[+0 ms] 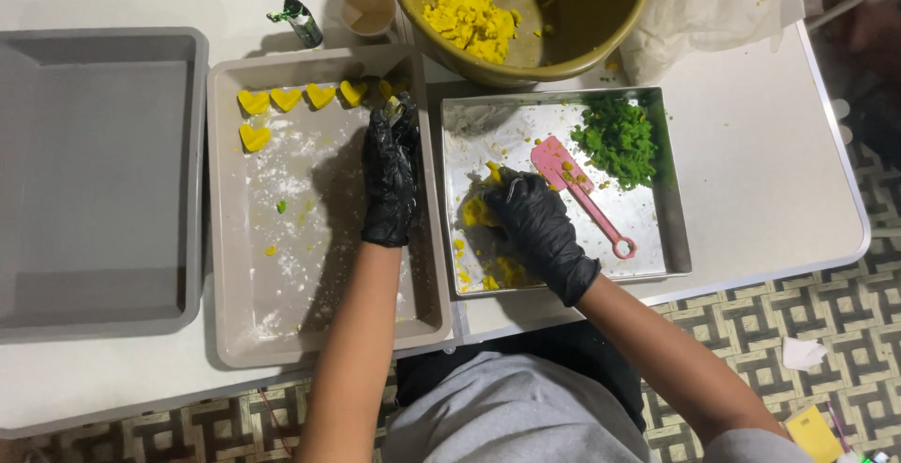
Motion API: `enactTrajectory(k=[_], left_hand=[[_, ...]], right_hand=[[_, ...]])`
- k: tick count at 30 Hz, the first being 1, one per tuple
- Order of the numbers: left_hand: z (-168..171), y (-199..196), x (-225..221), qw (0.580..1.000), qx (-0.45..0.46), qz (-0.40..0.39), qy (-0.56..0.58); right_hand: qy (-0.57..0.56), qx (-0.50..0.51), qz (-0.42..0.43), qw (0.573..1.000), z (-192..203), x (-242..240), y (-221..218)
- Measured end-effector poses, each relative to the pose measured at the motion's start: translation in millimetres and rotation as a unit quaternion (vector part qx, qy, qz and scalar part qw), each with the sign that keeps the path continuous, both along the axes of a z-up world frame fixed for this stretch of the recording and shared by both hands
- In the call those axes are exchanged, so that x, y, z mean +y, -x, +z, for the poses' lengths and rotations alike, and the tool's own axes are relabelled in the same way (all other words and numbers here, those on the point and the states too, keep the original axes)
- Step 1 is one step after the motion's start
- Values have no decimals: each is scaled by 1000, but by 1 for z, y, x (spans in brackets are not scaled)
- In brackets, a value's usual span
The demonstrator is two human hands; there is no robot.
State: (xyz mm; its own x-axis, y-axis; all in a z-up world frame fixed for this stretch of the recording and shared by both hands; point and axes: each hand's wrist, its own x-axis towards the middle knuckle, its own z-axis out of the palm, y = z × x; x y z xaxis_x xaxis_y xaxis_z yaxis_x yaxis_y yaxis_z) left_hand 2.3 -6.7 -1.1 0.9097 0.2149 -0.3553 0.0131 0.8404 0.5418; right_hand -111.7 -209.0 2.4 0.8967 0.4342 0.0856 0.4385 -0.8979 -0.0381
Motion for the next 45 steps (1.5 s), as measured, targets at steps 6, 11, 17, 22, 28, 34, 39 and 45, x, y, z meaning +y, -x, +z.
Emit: enactTrajectory(k=[6,11,17,22,28,34,39,45], left_hand=[[9,2,1,1000,-3,9,4],[0,-1,3,1000,-5,-9,-18],[12,3,0,1000,-8,0,5],[-3,-2,0,1000,-8,11,28],[18,6,-1,1000,6,10,19],[27,6,-3,999,11,23,40],[3,-2,-2,999,4,31,41],[2,-3,-2,1000,13,5,5]], right_hand=[[-386,-10,-12,922,19,-23,-7],[-705,117,145,684,55,-42,-7],[-713,149,-58,683,58,-38,36],[-421,21,7,907,87,-20,27],[-182,-22,30,983,49,-22,15],[-137,-45,42,989,24,-18,-11],[-133,-2,31,991,9,-21,-29],[-212,33,0,977,32,-16,-25]])
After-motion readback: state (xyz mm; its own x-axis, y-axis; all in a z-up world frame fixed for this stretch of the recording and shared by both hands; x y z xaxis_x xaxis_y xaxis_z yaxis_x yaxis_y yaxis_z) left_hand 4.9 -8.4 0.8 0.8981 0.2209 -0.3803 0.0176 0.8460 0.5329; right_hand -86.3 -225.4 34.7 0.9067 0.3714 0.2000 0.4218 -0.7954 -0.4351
